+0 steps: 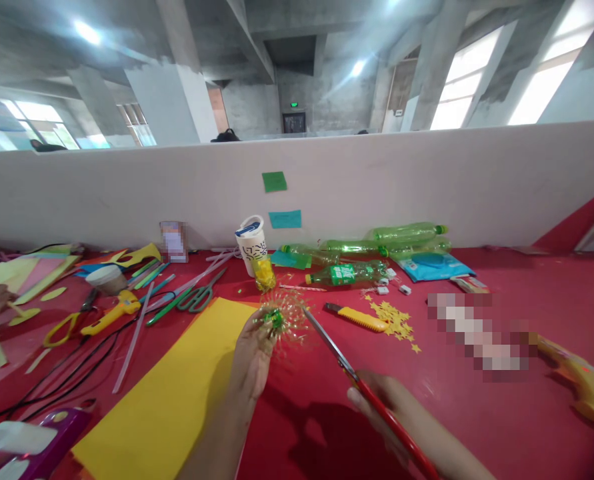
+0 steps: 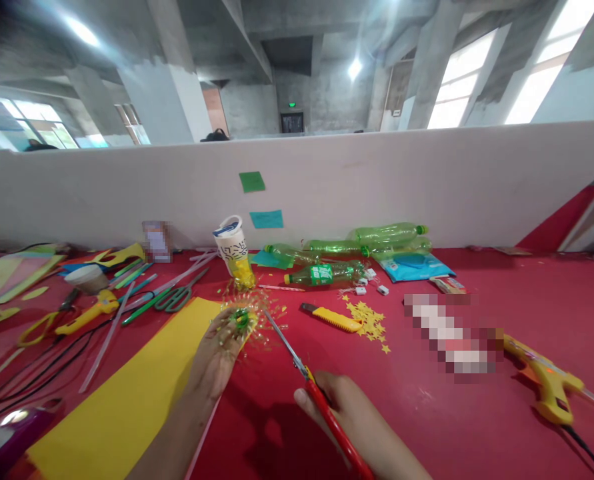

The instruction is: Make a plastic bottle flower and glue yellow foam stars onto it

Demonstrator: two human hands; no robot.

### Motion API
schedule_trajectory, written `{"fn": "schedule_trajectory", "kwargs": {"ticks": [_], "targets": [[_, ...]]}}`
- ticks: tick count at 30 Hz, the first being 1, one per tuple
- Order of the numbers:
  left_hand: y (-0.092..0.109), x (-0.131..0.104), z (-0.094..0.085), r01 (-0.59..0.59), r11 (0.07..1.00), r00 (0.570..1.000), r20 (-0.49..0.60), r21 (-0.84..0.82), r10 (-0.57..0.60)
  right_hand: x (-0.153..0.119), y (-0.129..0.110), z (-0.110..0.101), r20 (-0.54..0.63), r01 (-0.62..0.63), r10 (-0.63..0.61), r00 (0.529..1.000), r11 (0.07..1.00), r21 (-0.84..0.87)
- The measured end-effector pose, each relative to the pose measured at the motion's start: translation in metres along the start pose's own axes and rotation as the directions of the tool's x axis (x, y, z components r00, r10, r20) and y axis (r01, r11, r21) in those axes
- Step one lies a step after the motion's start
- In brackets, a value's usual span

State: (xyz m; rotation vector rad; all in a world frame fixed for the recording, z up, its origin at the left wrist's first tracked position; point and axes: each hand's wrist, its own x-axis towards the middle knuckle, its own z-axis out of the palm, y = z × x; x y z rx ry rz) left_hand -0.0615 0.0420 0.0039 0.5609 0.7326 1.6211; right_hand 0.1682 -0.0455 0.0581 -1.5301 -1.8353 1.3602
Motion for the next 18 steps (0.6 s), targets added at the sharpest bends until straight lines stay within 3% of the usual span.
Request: {"fn": "schedule_trajectory", "kwargs": {"ticks": [11, 18], "targets": [[0.001, -0.0025, -0.0013, 0.024, 0.999, 1.0, -0.005, 0.021, -0.024, 0.0022, 0.0058, 0.0037, -0.003, -0.011, 0.011, 1.0, 0.998, -0.056], [0.0013, -0.0043, 0.002, -0.001, 0.999, 1.0, 0.012, 0.037, 0.0, 0.001, 0.0023, 0.0021, -0.005, -0.029, 0.03, 1.0, 0.999, 0.018]]}}
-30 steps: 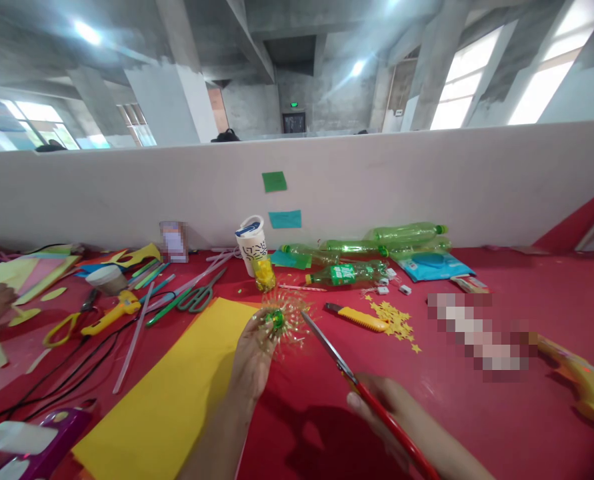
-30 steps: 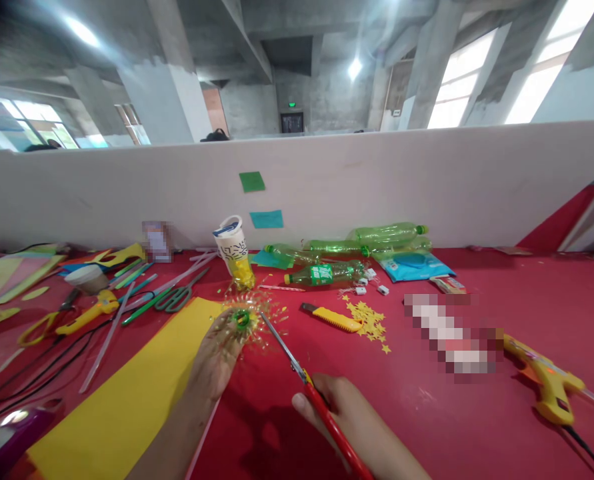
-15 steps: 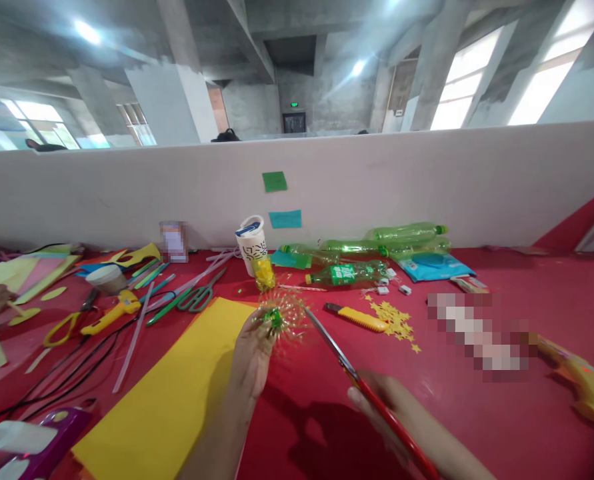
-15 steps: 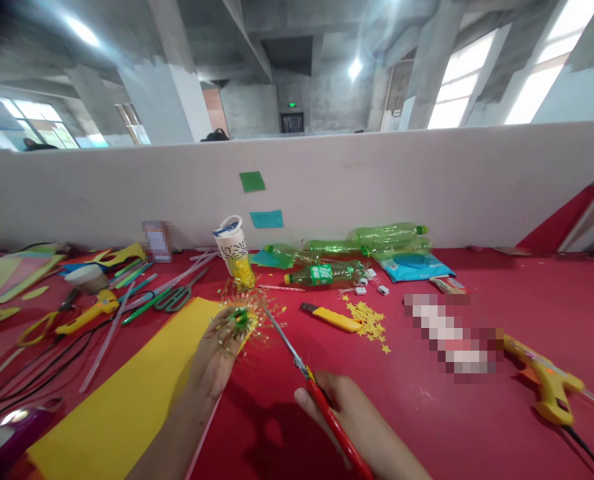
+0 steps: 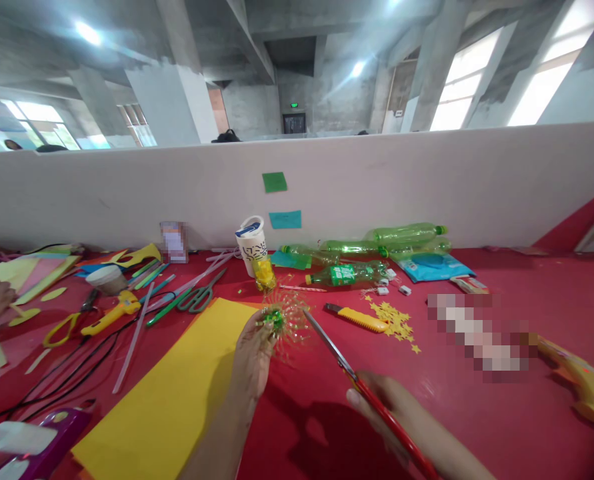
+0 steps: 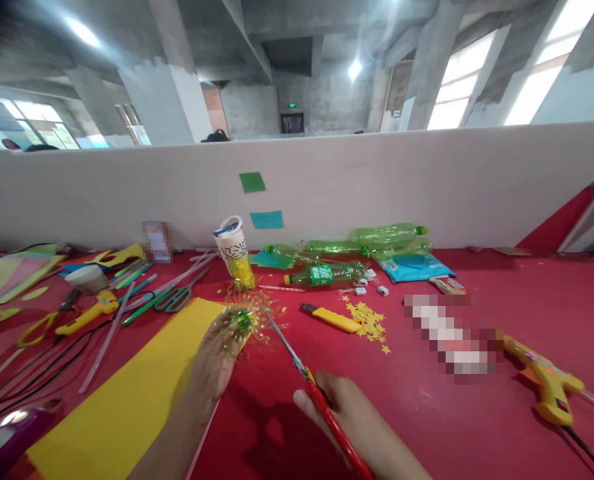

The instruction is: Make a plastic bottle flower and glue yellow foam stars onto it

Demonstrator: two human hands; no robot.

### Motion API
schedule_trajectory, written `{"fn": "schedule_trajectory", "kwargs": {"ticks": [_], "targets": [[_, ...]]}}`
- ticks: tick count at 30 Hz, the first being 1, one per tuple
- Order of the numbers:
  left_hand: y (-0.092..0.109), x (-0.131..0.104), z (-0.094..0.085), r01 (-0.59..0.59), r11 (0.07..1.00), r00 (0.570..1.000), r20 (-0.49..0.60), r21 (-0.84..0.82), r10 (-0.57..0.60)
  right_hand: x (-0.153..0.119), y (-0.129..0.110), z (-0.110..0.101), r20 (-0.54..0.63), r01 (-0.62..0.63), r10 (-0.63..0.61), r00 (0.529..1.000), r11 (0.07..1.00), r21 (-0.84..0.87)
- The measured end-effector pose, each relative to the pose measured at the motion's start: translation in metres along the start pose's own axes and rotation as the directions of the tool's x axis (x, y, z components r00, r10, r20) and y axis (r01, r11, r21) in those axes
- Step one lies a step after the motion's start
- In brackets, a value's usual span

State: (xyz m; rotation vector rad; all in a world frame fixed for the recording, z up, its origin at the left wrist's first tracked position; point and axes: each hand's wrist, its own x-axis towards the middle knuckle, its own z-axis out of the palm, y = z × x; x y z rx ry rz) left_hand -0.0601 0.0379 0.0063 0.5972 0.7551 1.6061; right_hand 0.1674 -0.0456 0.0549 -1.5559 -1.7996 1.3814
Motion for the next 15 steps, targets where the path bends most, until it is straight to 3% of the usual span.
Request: {"fn": "schedule_trajectory", "kwargs": {"ticks": [9, 15], "targets": [[-0.0005, -0.0023, 0.0018, 0.004, 1.0, 1.0, -0.008, 0.014, -0.004, -0.0019, -0.0075, -0.0032, 0.026, -0.028, 0.027, 0.999, 0.999, 0.022], [-0.0008, -0.0029, 0.0021, 0.012, 1.0, 1.0, -0.011, 0.003, -0.012, 0.0017, -0.0005, 0.0003, 0.031, -0.037, 0.035, 0.999, 0.996, 0.082]]}}
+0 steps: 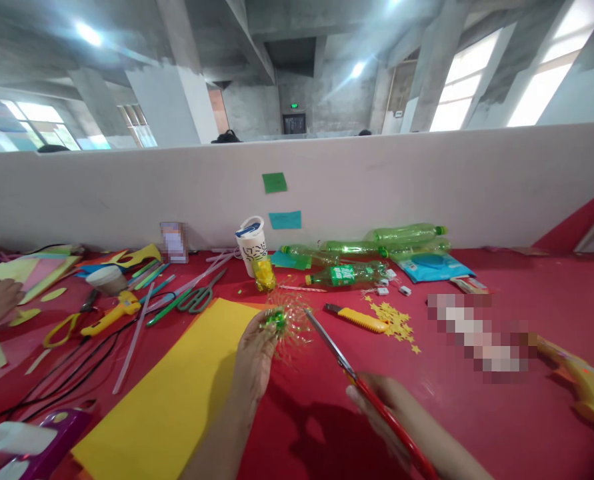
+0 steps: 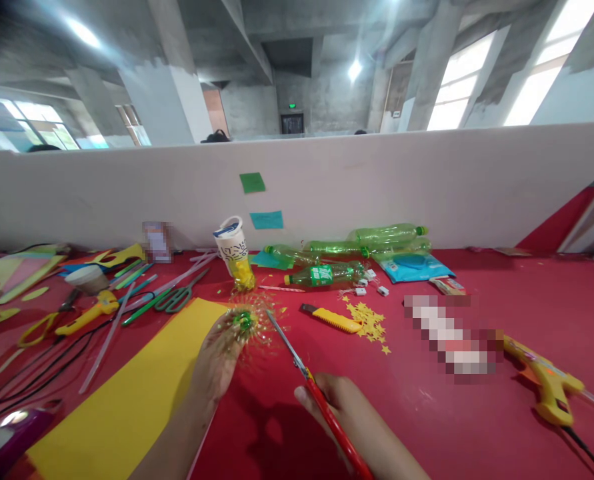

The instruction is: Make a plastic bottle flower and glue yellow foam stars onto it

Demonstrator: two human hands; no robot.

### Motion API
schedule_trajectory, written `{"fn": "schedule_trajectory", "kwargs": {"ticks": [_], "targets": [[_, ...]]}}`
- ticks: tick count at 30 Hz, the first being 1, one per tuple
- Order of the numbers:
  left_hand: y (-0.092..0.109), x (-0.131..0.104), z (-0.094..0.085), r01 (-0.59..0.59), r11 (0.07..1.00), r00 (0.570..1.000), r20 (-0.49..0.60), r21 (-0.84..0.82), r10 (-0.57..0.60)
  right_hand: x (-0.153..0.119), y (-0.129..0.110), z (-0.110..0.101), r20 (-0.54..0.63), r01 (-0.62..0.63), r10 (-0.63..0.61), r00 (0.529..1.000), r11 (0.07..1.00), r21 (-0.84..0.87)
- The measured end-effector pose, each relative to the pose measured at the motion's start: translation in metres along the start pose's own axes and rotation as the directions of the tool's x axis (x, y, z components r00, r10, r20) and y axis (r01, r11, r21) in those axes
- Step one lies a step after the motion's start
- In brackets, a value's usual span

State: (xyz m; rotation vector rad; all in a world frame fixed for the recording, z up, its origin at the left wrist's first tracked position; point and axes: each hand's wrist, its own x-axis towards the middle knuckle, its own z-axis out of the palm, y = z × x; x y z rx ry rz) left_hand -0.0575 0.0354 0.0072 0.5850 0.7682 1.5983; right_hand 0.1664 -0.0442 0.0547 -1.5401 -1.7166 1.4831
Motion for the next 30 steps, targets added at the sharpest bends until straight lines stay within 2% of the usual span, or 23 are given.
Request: {"fn": "schedule_trajectory", "kwargs": {"ticks": [7, 15, 22, 25, 30], "targets": [[0.001, -0.001, 0.001, 0.006, 1.0, 1.0, 0.001, 0.007, -0.006, 0.005, 0.01, 0.005, -0.058, 0.01, -0.01, 0.998, 1.0, 0.007], [0.001, 0.0, 0.0, 0.013, 1.0, 1.0, 0.004, -0.01, -0.013, 0.001, 0.0, -0.001, -0.088, 0.084, -0.084, 0.993, 0.996, -0.01], [0.002, 0.0, -0.002, -0.009, 1.0, 0.999, 0.046, -0.005, 0.009, -0.005, -0.001, 0.0, -0.007, 0.079, -0.079, 0.997, 0.994, -0.07], [0.002, 0.001, -0.002, -0.015, 1.0, 0.998, 0.056, 0.008, 0.015, -0.006, 0.0, 0.003, -0.018, 0.041, -0.042, 0.999, 0.998, -0.049], [0.002, 0.0, -0.001, -0.014, 1.0, 0.999, 0.033, 0.014, 0.013, -0.008, -0.008, -0.001, 0.056, 0.029, -0.029, 0.998, 1.0, -0.012]]}}
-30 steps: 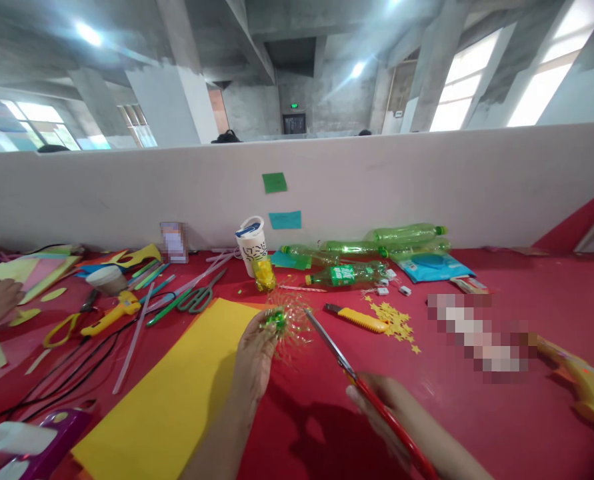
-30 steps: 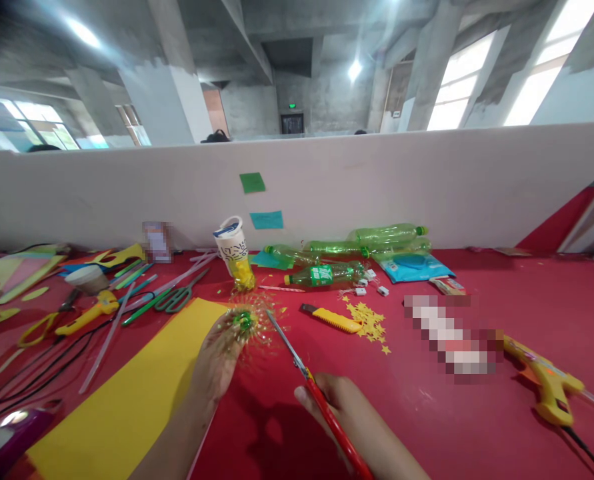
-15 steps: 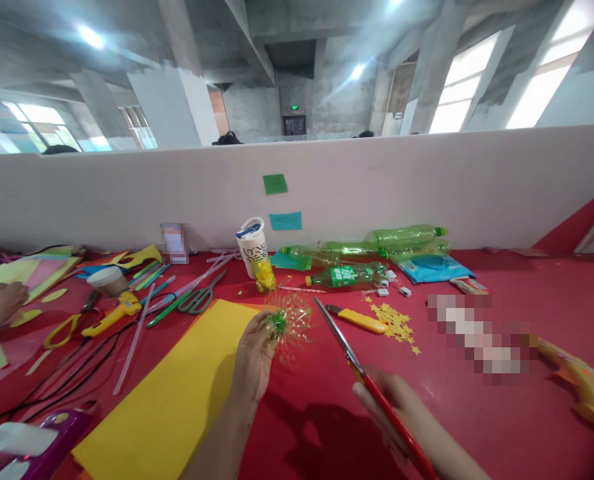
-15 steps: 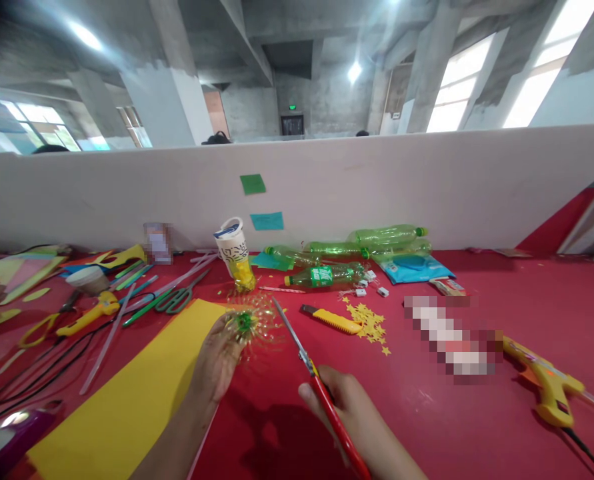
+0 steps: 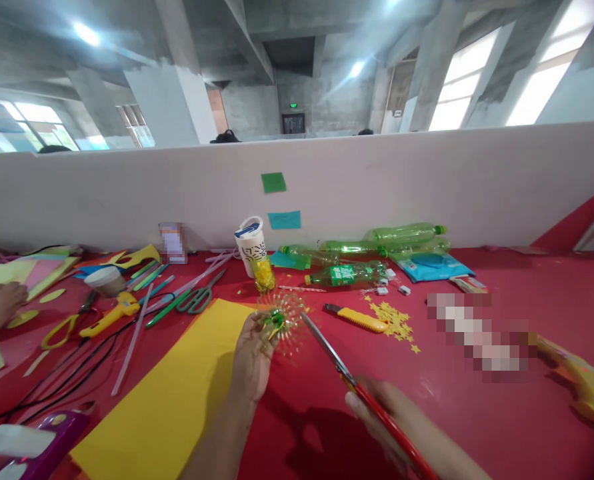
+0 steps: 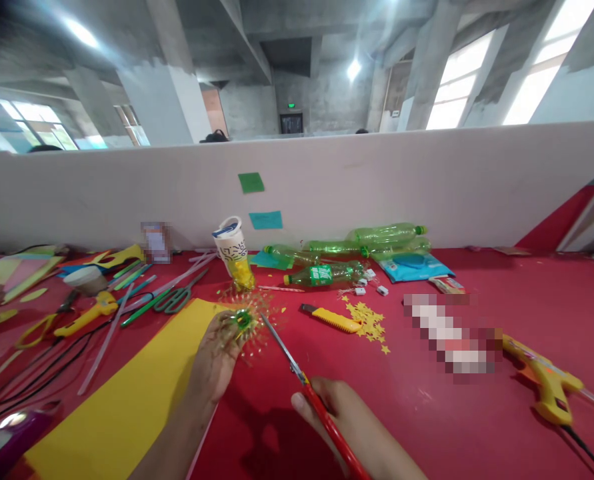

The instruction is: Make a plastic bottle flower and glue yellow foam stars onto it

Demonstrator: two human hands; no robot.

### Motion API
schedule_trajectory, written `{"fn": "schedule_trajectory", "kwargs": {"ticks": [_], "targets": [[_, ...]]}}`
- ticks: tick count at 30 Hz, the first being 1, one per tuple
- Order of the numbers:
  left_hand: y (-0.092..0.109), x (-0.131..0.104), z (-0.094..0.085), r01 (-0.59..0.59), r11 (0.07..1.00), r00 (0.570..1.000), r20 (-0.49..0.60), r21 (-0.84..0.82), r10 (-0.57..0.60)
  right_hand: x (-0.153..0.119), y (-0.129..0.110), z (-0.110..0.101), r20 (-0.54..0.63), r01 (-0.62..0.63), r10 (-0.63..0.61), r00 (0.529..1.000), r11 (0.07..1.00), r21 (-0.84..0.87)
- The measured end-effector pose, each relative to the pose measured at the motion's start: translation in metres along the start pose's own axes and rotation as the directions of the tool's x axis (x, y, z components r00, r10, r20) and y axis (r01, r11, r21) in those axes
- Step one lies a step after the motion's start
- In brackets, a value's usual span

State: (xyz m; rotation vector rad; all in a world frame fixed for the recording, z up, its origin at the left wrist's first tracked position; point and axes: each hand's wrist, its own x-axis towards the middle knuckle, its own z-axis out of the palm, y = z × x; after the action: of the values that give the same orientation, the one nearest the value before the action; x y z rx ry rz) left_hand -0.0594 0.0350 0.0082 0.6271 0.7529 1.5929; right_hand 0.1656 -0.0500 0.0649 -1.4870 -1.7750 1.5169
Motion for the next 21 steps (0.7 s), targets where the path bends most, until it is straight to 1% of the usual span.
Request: {"fn": "schedule_trajectory", "kwargs": {"ticks": [4, 11, 16, 21], "targets": [[0.0003, -0.0005, 0.0006, -0.008, 1.0, 1.0, 0.022, -0.025, 0.009, -0.0002, -0.0062, -0.0025, -0.016, -0.003, 0.003, 1.0, 1.0, -0.011], [0.0011, -0.0017, 0.0029, -0.014, 1.0, 1.0, 0.023, 0.0, 0.014, 0.0026, -0.0035, -0.0023, -0.032, -0.002, 0.002, 0.999, 1.0, -0.004], [0.0005, -0.0034, 0.0056, -0.025, 0.999, 0.999, 0.034, 0.02, 0.024, 0.0022, -0.0027, -0.0016, -0.015, -0.061, 0.062, 0.998, 0.997, 0.041], [-0.0015, -0.003, 0.0027, -0.023, 1.0, 0.999, 0.048, 0.005, 0.022, 0.0008, -0.0042, -0.0028, -0.006, -0.013, 0.014, 1.0, 1.0, 0.029]]}}
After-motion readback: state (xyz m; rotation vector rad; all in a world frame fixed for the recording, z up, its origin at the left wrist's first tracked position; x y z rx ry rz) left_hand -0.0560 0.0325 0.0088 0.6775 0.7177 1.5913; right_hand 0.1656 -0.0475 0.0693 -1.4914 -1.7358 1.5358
